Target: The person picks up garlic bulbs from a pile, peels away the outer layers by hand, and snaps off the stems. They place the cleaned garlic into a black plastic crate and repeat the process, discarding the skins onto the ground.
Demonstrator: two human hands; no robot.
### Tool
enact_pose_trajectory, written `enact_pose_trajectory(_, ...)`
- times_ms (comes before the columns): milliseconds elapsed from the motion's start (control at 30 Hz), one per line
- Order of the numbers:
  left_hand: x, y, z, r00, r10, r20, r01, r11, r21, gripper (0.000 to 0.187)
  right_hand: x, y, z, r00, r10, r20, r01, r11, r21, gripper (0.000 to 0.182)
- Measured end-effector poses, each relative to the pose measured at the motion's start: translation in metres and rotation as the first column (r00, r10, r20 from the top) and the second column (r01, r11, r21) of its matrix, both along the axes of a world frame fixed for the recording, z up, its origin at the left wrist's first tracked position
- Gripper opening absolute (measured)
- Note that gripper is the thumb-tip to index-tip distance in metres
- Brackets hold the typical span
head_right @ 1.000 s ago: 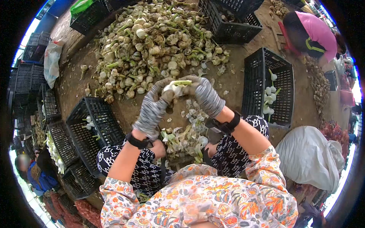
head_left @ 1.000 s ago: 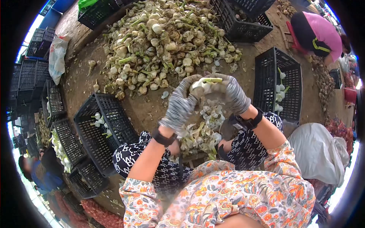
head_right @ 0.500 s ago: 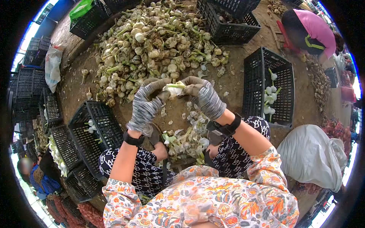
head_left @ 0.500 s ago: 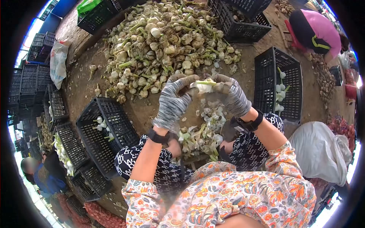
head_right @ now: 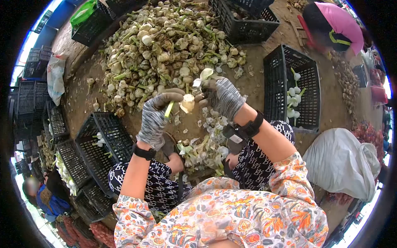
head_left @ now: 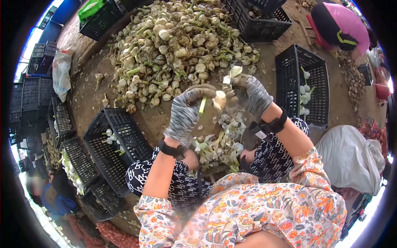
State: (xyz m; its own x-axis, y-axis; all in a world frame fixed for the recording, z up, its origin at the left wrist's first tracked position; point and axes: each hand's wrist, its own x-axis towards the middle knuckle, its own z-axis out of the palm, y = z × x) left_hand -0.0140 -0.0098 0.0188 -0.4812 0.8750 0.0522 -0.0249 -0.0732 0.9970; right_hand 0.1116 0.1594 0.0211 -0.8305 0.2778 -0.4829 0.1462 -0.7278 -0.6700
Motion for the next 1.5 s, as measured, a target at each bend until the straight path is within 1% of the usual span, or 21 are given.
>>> enact_pose_trajectory(67, 0.004, 0.001, 0.004, 0.989, 0.110, 0.101, -0.101, 0.990, -0.097, 0.023, -0.004, -0.001, 0.000, 0.989, 0.039, 0.140, -0.102, 0.872, 0.479, 0.031)
enact_pose_trajectory(133, 0.004, 0.001, 0.005, 0.970, 0.201, 0.138, -0.182, 0.973, -0.141, 0.019, -0.002, -0.011, 0.005, 0.999, 0.012, 0.038, -0.039, 0.559, 0.828, 0.035)
enact_pose_trajectory(200, 0.005, 0.000, -0.003, 0.957, 0.260, 0.129, -0.243, 0.961, -0.134, 0.019, 0.002, -0.025, 0.012, 0.997, 0.037, -0.063, 0.058, 0.130, 0.990, 0.040)
enact_pose_trajectory(267, 0.010, 0.001, -0.006, 0.963, 0.269, -0.001, -0.267, 0.958, -0.107, 0.019, -0.002, -0.033, 0.009, 0.986, 0.070, -0.153, 0.151, 0.033, 0.988, 0.036)
enact_pose_trajectory(367, 0.019, 0.001, 0.011, 0.901, 0.229, -0.369, -0.268, 0.962, -0.057, 0.021, -0.001, -0.029, 0.008, 0.979, 0.151, -0.136, 0.137, 0.001, 0.991, 0.031)
enact_pose_trajectory(467, 0.011, 0.001, 0.007, 0.925, 0.160, -0.344, -0.170, 0.985, 0.002, 0.018, -0.002, -0.017, -0.003, 0.994, -0.045, -0.096, 0.104, 0.245, 0.964, 0.029)
enact_pose_trajectory(500, 0.012, 0.001, 0.006, 0.966, 0.137, -0.219, -0.121, 0.989, 0.082, 0.016, -0.004, -0.011, -0.006, 0.995, -0.050, -0.088, 0.095, 0.157, 0.983, 0.026)
enact_pose_trajectory(600, 0.013, -0.003, 0.010, 0.918, 0.211, 0.335, -0.199, 0.978, -0.068, 0.017, 0.006, -0.001, -0.022, 0.963, 0.261, -0.063, -0.043, 0.380, 0.924, 0.022)
enact_pose_trajectory(633, 0.010, -0.004, 0.008, 0.833, 0.231, 0.503, -0.217, 0.972, -0.088, 0.018, 0.011, -0.006, 0.004, 0.908, 0.416, -0.048, -0.337, 0.793, 0.509, 0.018)
enact_pose_trajectory(733, 0.002, -0.006, -0.020, 0.756, 0.212, 0.620, -0.242, 0.970, -0.036, 0.025, 0.027, 0.013, -0.001, 0.802, 0.392, -0.451, 0.059, 0.699, 0.712, 0.019)
enact_pose_trajectory(833, 0.003, -0.007, -0.025, 0.673, 0.295, 0.679, -0.313, 0.944, -0.101, 0.023, 0.022, 0.030, 0.016, 0.926, 0.336, -0.171, -0.053, 0.565, 0.823, 0.025)
enact_pose_trajectory(900, 0.000, -0.011, -0.027, 0.653, 0.337, 0.678, -0.304, 0.937, -0.173, 0.021, 0.011, 0.026, 0.033, 0.932, 0.344, 0.111, -0.318, 0.636, 0.703, 0.030)
enact_pose_trajectory(967, -0.004, -0.015, -0.033, 0.628, 0.445, 0.638, -0.364, 0.893, -0.265, 0.020, 0.010, 0.011, -0.013, 0.865, 0.255, 0.432, -0.449, 0.008, 0.894, 0.030)
enact_pose_trajectory(1033, -0.004, -0.025, -0.023, 0.641, 0.494, 0.587, -0.442, 0.863, -0.244, 0.019, 0.011, 0.003, -0.054, 0.765, 0.194, 0.614, -0.515, -0.387, 0.765, 0.029)
enact_pose_trajectory(1100, -0.020, -0.045, -0.034, 0.547, 0.611, 0.573, -0.566, 0.774, -0.285, 0.017, 0.002, 0.006, -0.087, 0.592, 0.279, 0.756, -0.653, -0.384, 0.653, 0.028)
enact_pose_trajectory(1200, -0.056, -0.106, -0.052, 0.249, 0.709, 0.660, -0.720, 0.591, -0.363, 0.017, -0.021, 0.005, -0.111, 0.631, 0.243, 0.737, -0.643, -0.367, 0.672, 0.028)
enact_pose_trajectory(1267, -0.084, -0.178, -0.090, 0.376, 0.756, 0.536, -0.799, 0.557, -0.225, 0.023, -0.038, 0.011, -0.125, 0.568, 0.252, 0.784, -0.766, -0.187, 0.615, 0.028)
enact_pose_trajectory(1333, -0.117, -0.249, -0.102, 0.047, 0.569, 0.821, -0.930, 0.325, -0.172, 0.027, -0.054, 0.017, -0.141, 0.547, 0.172, 0.819, -0.811, -0.133, 0.570, 0.029)
enact_pose_trajectory(1400, -0.124, -0.266, -0.059, -0.280, 0.396, 0.874, -0.940, 0.074, -0.334, 0.026, -0.065, 0.033, -0.190, 0.408, 0.197, 0.891, -0.815, -0.362, 0.453, 0.035)
enact_pose_trajectory(1433, -0.111, -0.237, -0.017, -0.328, 0.456, 0.828, -0.931, -0.004, -0.366, 0.029, -0.060, 0.047, -0.226, 0.423, 0.179, 0.888, -0.764, -0.456, 0.456, 0.040)
enact_pose_trajectory(1500, -0.117, -0.246, -0.033, -0.208, 0.512, 0.833, -0.943, 0.122, -0.310, 0.031, -0.044, 0.076, -0.306, 0.578, 0.092, 0.811, -0.676, -0.502, 0.539, 0.051)
